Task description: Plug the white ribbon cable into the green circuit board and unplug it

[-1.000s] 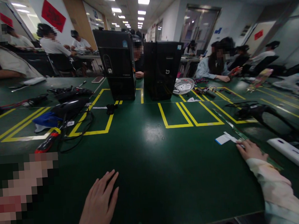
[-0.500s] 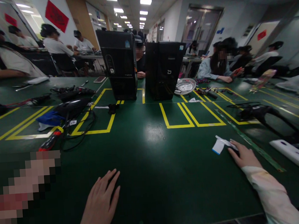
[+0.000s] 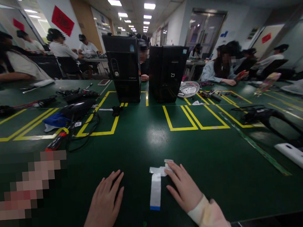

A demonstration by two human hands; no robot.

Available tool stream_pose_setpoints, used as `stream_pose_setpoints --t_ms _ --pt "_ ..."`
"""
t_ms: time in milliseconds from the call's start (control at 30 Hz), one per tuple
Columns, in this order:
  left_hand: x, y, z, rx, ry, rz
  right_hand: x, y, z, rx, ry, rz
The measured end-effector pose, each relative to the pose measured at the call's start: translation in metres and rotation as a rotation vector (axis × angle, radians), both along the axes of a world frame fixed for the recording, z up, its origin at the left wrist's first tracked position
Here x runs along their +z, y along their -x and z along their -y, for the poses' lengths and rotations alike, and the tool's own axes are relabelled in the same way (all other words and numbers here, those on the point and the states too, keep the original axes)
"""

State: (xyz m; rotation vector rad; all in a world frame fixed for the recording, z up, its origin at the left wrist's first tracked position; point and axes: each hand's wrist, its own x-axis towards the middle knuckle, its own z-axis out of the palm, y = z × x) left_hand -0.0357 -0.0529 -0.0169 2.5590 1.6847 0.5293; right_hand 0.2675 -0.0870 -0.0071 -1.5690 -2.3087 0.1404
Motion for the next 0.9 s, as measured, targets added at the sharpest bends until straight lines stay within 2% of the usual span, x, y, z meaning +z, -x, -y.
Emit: stream_pose_setpoints --t_ms 100,200,367,500,633,767,833,900 --pt "0.002 -0.001 0.000 0.011 0.004 0.009 0.007 0.037 -0.001 0.071 0.088 -0.011" --pt "0.001 0.000 -0.001 0.022 0.013 0.024 0.014 0.056 -0.003 0.138 0.165 -0.019" --pt "-0.001 0.001 -0.001 0.017 0.022 0.035 0.020 0.062 -0.004 0.216 0.236 -0.027" --pt "0.000 0.000 0.000 0.016 0.029 0.027 0.017 0.053 -0.005 0.224 0.183 -0.032" --pt "0.001 0.000 0.001 0.041 0.067 0.011 0.008 0.020 -0.006 0.064 0.030 0.001" --pt "-0.002 0.002 0.000 0.043 0.094 -0.016 -0.009 -0.050 -0.008 -0.168 -0.070 0.116" --pt "-0.004 0.002 0.000 0.039 0.093 -0.025 -0.017 -0.096 -0.011 -0.390 -0.068 0.174" --pt "-0.004 0.002 0.000 0.040 0.089 -0.027 -0.022 -0.145 -0.014 -0.680 -0.042 0.228"
